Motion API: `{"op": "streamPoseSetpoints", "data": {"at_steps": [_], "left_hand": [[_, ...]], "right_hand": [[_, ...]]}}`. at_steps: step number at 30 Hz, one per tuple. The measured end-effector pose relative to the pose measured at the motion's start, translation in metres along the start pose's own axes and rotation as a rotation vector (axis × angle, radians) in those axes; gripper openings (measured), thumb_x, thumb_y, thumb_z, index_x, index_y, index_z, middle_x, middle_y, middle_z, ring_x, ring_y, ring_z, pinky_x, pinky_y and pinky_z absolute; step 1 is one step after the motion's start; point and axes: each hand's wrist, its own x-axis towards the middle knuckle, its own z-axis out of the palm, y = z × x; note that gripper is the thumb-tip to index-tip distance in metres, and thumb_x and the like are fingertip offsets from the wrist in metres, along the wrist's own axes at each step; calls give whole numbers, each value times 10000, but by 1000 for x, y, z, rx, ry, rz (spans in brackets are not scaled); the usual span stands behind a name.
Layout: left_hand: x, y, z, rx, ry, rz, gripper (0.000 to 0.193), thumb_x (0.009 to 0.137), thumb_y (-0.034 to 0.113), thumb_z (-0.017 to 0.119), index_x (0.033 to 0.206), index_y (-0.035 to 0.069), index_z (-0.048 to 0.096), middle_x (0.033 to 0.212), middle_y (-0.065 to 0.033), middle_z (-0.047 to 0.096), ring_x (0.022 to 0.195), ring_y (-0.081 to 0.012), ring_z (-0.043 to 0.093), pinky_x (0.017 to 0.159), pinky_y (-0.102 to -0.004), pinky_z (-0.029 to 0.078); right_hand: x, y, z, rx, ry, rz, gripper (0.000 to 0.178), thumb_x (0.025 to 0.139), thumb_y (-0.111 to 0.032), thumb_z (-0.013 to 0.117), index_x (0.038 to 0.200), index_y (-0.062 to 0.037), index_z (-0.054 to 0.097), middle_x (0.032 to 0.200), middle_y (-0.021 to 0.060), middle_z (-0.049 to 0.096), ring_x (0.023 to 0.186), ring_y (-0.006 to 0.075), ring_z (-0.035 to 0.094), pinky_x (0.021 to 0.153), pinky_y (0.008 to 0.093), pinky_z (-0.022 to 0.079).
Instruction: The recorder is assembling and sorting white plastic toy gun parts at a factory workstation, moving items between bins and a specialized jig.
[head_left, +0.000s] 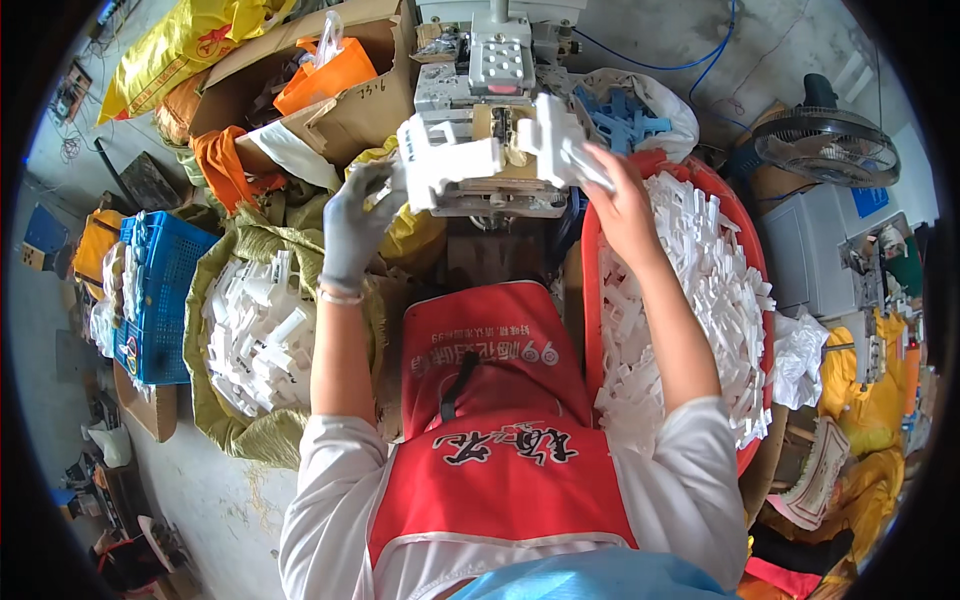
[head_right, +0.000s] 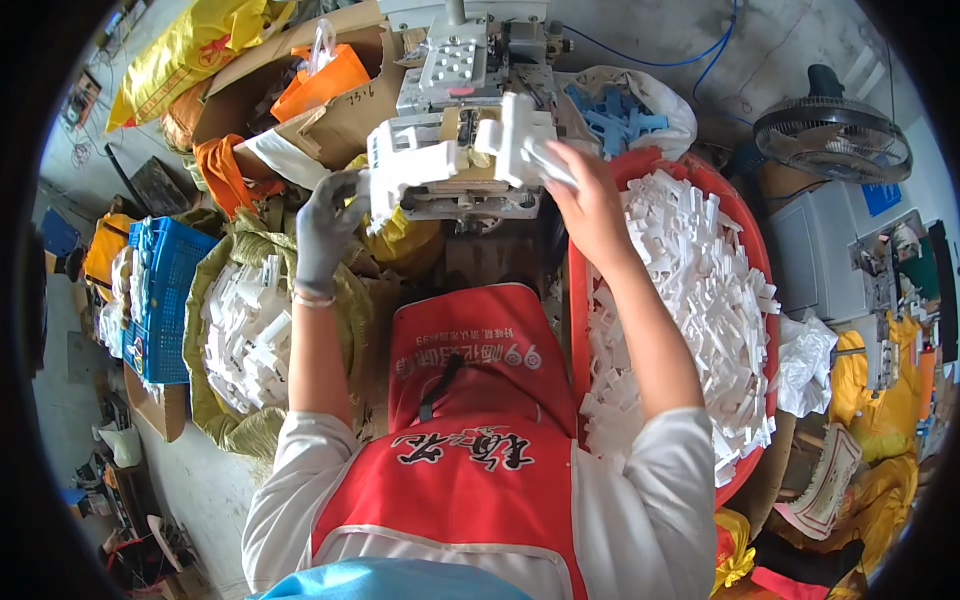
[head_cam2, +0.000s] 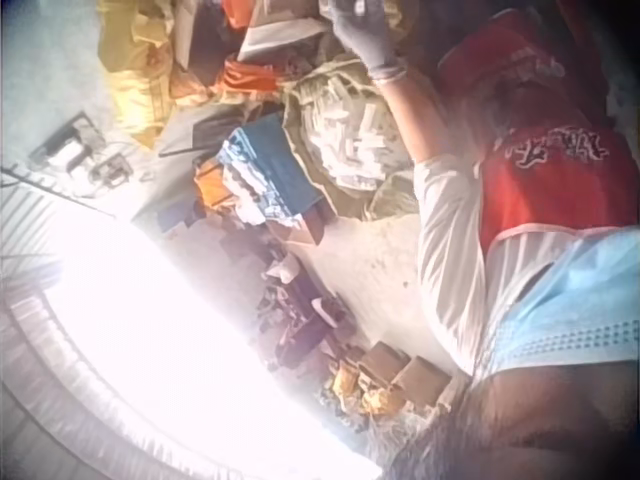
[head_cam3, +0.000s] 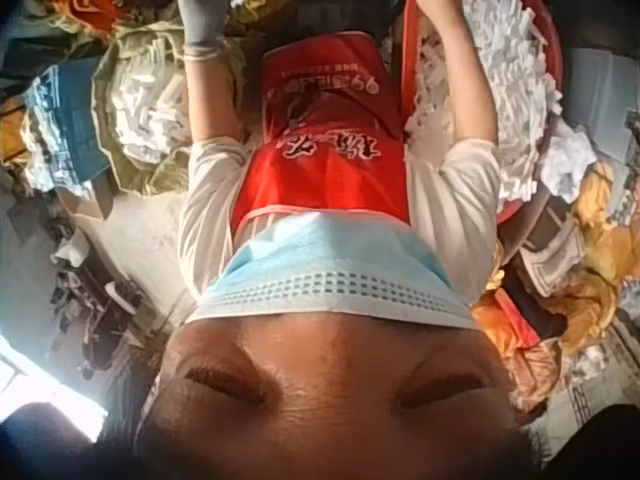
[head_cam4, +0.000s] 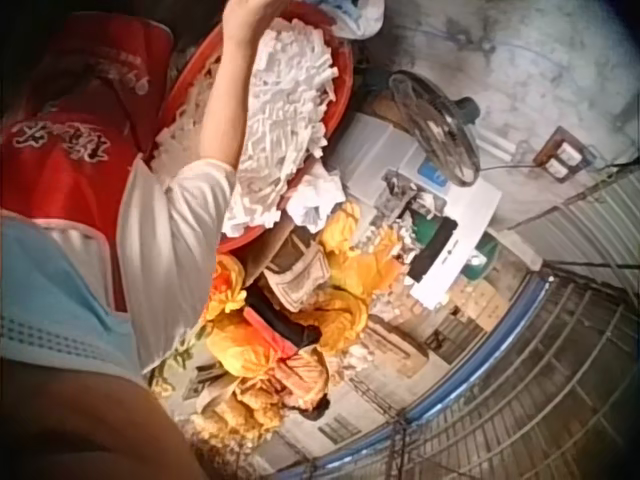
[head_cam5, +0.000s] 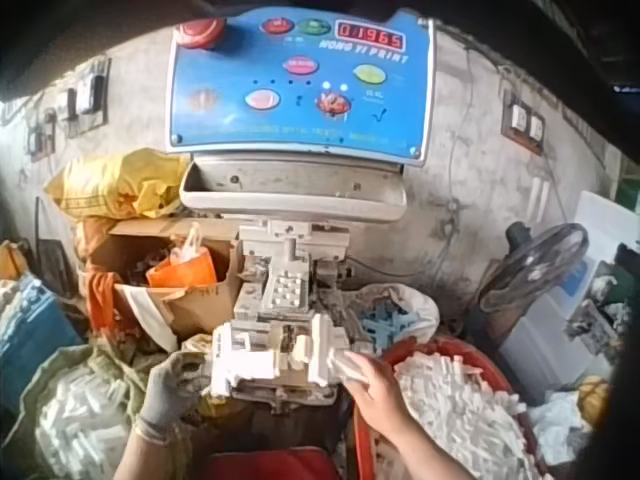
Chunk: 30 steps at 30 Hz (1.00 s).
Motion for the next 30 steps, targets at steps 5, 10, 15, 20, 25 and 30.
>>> {"op": "streamPoseSetpoints", "data": {"at_steps": [5, 10, 15, 20, 25, 30], "left_hand": [[-65, -16, -46, -88, 38, -203, 363, 838, 164, 725, 1143, 3, 613, 1030, -120, 690, 954, -202, 674, 851, -302, 516], [-107, -26, -70, -191, 69, -292, 454, 884, 257, 712, 1206, -22, 555, 1104, -78, 634, 1023, -166, 607, 908, -299, 479], [-111, -24, -64, -225, 90, -315, 349, 905, 139, 675, 1193, -24, 562, 1107, -76, 631, 1030, -154, 595, 922, -298, 468], [-121, -46, -79, -6, 159, -93, 333, 879, 121, 685, 1184, 12, 605, 1121, -74, 653, 992, -147, 629, 867, -290, 517], [-157, -26, -151, 720, 279, -267, 220, 907, 121, 646, 1071, -21, 682, 1130, -69, 673, 943, -139, 661, 834, -222, 543], [-203, -54, -204, 681, 408, -216, 212, 931, 88, 603, 1107, -5, 677, 1094, -54, 693, 926, -155, 671, 839, -242, 552]], "right_hand": [[40, -10, 22, -224, -173, -215, 441, 843, -25, 633, 1275, -63, 557, 1150, 129, 599, 1079, 325, 547, 949, 394, 438], [46, -18, 22, -345, -269, -266, 506, 813, -29, 664, 1305, -97, 564, 1104, 109, 600, 1038, 299, 545, 927, 387, 456], [45, -11, 19, -368, -325, -380, 504, 836, -43, 651, 1322, -141, 558, 1126, 109, 581, 1068, 289, 529, 939, 380, 450], [35, -9, -10, -277, -338, -319, 445, 945, -260, 557, 1378, -177, 497, 1320, 135, 539, 1218, 305, 499, 1024, 390, 390], [-46, 31, -101, -415, -338, -59, 328, 919, -210, 594, 1225, -91, 598, 1200, 140, 622, 1123, 312, 582, 951, 384, 453], [-158, 77, -171, -600, -339, 466, 282, 887, -193, 618, 1156, -115, 651, 1093, 158, 654, 1025, 337, 617, 883, 416, 479]]}}
